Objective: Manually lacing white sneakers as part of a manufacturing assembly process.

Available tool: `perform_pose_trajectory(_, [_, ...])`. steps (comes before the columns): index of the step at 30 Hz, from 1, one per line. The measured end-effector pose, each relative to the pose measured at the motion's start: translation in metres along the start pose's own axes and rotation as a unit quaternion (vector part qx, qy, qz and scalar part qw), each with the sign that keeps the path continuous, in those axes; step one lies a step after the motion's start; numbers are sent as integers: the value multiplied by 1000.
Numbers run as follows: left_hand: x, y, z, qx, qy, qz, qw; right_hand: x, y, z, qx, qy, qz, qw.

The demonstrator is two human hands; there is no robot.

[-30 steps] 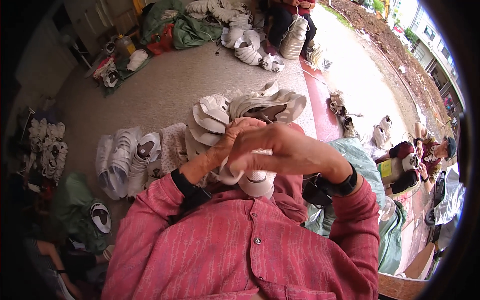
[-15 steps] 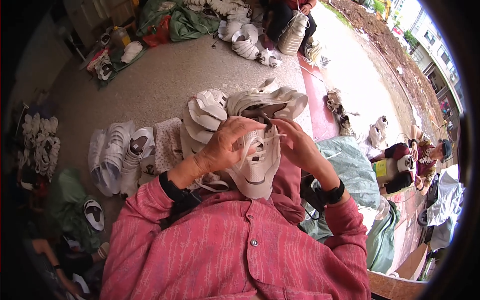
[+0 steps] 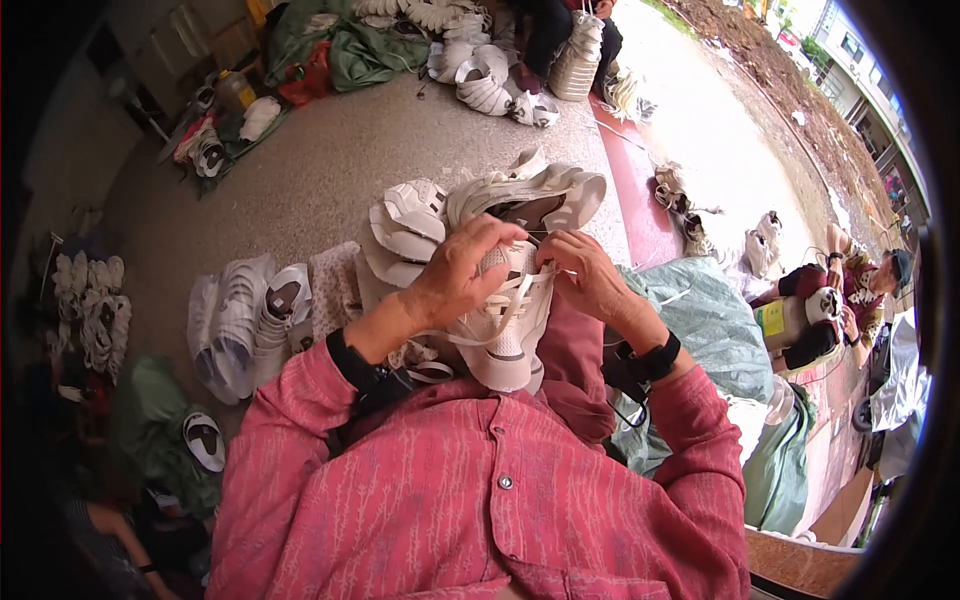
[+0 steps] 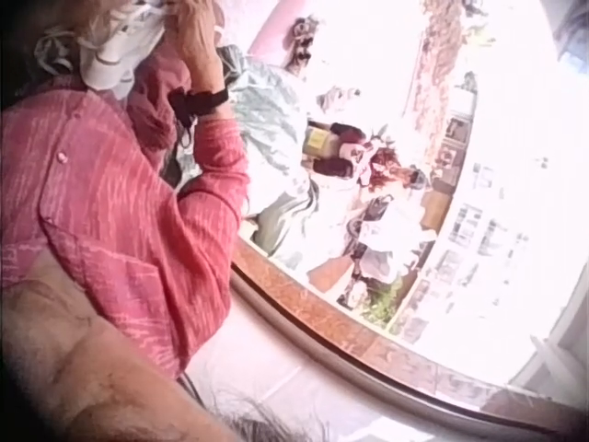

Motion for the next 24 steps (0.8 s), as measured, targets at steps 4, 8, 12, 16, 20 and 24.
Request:
perform_pose_trajectory(4, [22,-13,0,-10,-130,73,989,0,-2,-2,-2,-25,-28,999])
perform_pose_trajectory(8, [39,-15,-1,60,-20,182,981,2,-9,0,15,-42,-43,998])
perform_pose_trajectory(12, [39,-16,2,98,9,180,979,-1,-17,2,40,-45,-65,996])
perform_pose_trajectory(16, [50,-8,2,115,201,259,938,0,-28,6,43,-15,-57,997])
perform_pose_trajectory(20, [59,2,7,82,292,337,892,-11,-25,6,37,-60,-82,994])
perform_pose_trajectory(24, [55,-2,2,85,241,302,918,-9,-21,0,13,-102,-105,989])
Point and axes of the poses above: each hand's wrist, its own y-axis away from the middle knuckle, its own z-axis out of the back of the hand, x = y × z, the point moved 4 cm from there along -y, towards the middle knuckle, and after that the axes turned 12 degrees about z, right-handed, at the moved point
